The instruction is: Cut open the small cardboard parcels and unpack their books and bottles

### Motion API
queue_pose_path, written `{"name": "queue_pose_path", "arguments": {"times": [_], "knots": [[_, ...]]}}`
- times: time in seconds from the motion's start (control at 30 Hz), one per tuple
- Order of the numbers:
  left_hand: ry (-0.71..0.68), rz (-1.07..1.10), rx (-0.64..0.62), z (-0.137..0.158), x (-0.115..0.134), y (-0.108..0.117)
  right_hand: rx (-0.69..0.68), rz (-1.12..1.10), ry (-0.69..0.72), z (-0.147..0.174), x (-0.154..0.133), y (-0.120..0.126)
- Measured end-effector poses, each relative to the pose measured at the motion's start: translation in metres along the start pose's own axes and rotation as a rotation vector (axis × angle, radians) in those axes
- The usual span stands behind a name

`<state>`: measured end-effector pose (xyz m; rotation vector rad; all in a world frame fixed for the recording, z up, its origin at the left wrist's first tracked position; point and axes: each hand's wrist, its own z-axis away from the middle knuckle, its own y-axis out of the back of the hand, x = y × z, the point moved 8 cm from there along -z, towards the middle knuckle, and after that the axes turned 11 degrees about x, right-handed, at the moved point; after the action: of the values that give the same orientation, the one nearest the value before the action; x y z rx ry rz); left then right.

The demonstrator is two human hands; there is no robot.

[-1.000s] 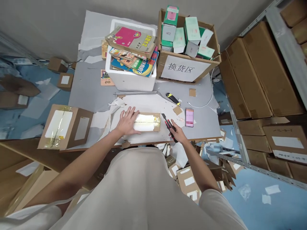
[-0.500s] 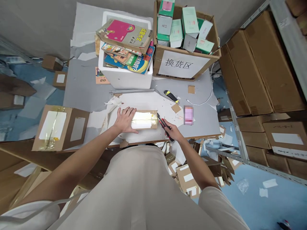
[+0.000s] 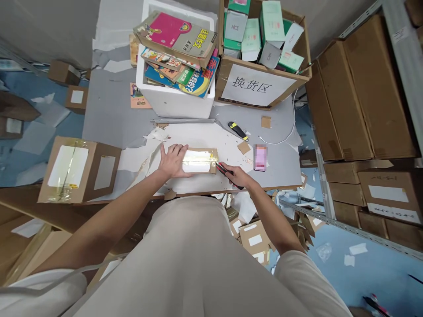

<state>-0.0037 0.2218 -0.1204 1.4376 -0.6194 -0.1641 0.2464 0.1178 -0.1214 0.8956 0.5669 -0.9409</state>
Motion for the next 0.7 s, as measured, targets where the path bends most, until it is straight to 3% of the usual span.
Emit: {"name": "queue_pose_path", "arguments": {"times": [0.17, 0.4, 0.57, 0.7], "knots": [[0.007, 0.002, -0.008, 0.000, 0.000, 0.000, -0.036, -0.130, -0.055, 0.013, 0.000, -0.001], [-0.015, 0.019, 0.015, -0.001, 0.000, -0.001, 0.043, -0.161, -0.026, 0.024, 0.004, -0.009], [-0.027, 0.027, 0.007, -0.001, 0.000, -0.002, 0.011, -0.113, -0.012, 0.044, 0.014, -0.013], [-0.004, 0.013, -0.018, -0.001, 0.002, -0.002, 0.163, -0.130, 0.021, 0.053, 0.019, -0.013]]}}
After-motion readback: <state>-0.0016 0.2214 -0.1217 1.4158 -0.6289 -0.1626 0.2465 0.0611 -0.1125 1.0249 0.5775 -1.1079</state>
